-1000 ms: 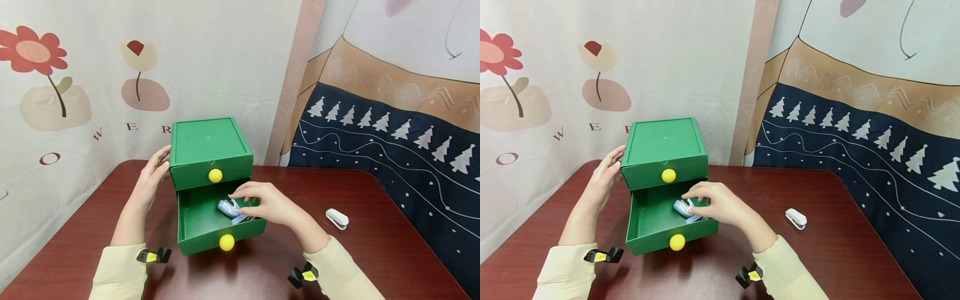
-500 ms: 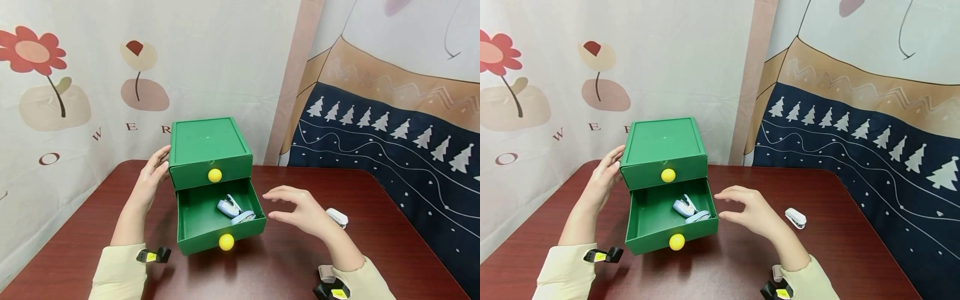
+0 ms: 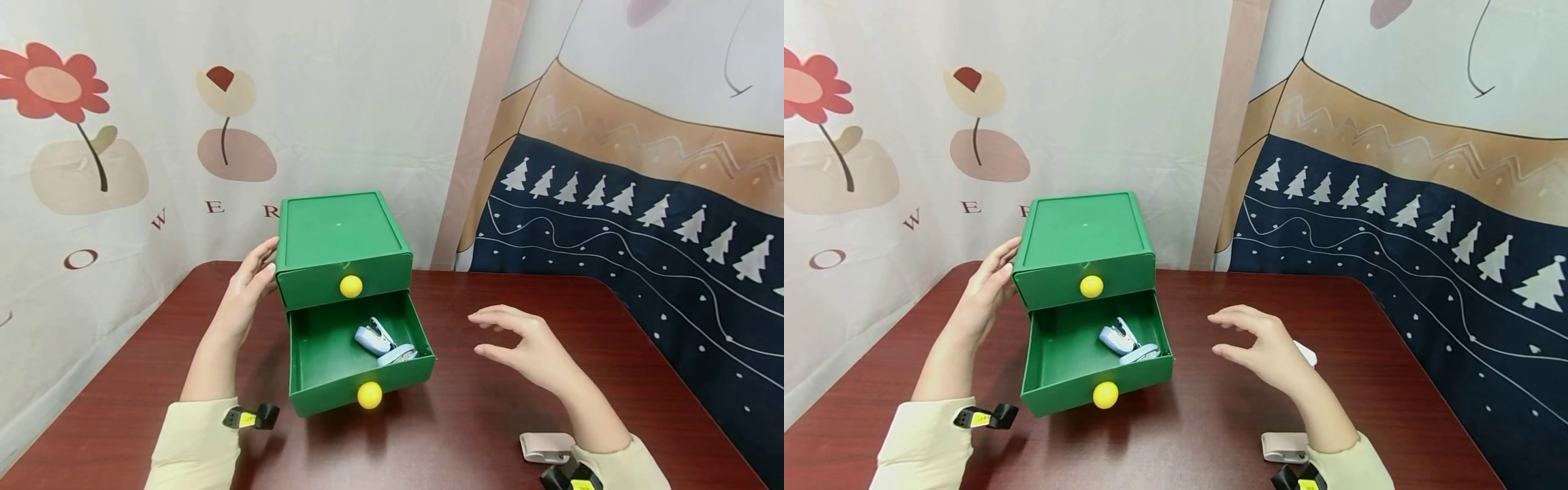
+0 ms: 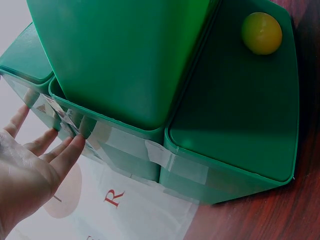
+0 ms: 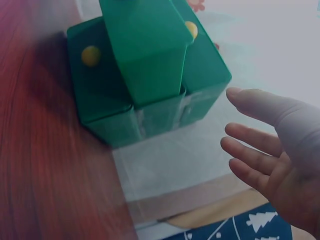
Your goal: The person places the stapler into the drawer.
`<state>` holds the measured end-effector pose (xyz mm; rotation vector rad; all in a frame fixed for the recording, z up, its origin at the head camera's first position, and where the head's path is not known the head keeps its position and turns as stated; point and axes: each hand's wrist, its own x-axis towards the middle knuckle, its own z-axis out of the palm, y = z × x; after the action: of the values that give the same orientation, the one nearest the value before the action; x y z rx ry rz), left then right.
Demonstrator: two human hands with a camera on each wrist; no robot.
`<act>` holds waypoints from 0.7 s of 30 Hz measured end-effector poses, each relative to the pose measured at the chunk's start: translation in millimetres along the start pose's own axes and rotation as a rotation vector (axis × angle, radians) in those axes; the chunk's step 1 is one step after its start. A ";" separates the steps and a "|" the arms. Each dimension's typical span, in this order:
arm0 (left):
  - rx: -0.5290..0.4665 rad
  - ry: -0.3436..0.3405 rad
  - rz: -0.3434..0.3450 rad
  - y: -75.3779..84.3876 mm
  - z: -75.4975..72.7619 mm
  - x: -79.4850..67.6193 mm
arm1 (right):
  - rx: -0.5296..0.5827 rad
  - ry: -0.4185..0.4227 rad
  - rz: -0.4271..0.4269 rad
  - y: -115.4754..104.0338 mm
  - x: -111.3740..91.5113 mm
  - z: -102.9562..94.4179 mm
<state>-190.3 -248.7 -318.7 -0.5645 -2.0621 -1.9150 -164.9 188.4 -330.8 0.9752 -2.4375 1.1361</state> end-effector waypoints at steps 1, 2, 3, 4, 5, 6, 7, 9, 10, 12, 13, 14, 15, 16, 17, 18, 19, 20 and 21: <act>0.002 0.000 -0.002 0.0 0.0 -0.1 | -0.006 0.004 0.004 2.3 -1.4 -0.8; 0.004 -0.001 -0.003 0.0 -0.1 -0.1 | -0.013 0.008 0.011 4.9 -3.0 -1.8; 0.004 -0.001 -0.003 -0.1 -0.2 -0.1 | -0.019 0.012 0.022 7.6 -4.7 -2.8; 0.004 -0.001 -0.003 -0.2 -0.2 -0.1 | -0.026 0.017 0.027 10.2 -6.3 -3.8; 0.005 -0.001 -0.002 -0.3 -0.3 -0.1 | -0.034 0.022 0.035 12.9 -8.0 -4.7; 0.004 -0.001 -0.002 -0.4 -0.4 0.0 | -0.040 0.026 0.048 15.7 -9.8 -5.7; 0.002 -0.001 -0.001 -0.3 -0.4 0.1 | -0.050 0.028 0.055 18.3 -11.6 -6.8; 0.001 0.000 0.000 -0.3 -0.4 0.2 | -0.061 0.033 0.075 23.8 -15.1 -8.8; 0.001 0.000 0.000 -0.2 -0.4 0.1 | -0.066 0.035 0.081 26.4 -16.9 -9.8; -0.001 0.001 -0.001 -0.1 -0.4 0.0 | -0.074 0.040 0.097 31.6 -20.8 -11.9; -0.002 0.000 -0.002 -0.1 -0.4 -0.2 | -0.076 0.043 0.103 34.3 -22.7 -12.9; -0.001 0.000 -0.003 -0.1 -0.4 -0.3 | -0.074 0.046 0.111 37.0 -24.5 -14.1; -0.001 -0.001 -0.004 0.0 -0.4 -0.5 | -0.071 0.048 0.121 39.4 -26.5 -15.3; -0.002 -0.001 -0.006 0.1 -0.3 -0.6 | -0.071 0.050 0.136 41.9 -28.5 -16.6; -0.002 -0.001 -0.006 0.2 -0.3 -0.7 | -0.069 0.052 0.148 44.0 -30.5 -18.0; 0.000 -0.001 -0.007 0.3 -0.3 -0.8 | -0.069 0.054 0.161 45.8 -32.2 -19.5; 0.001 0.000 -0.008 0.3 -0.2 -0.7 | -0.069 0.056 0.173 47.4 -33.9 -21.0; 0.001 0.000 -0.008 0.4 -0.2 -0.6 | -0.066 0.060 0.182 49.2 -35.5 -22.3; 0.002 0.002 -0.009 0.4 -0.2 -0.6 | -0.064 0.065 0.190 51.7 -37.2 -23.5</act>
<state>-189.6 -248.9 -318.6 -0.5543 -2.0685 -1.9173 -173.5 247.3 -363.5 0.6886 -2.5395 1.1218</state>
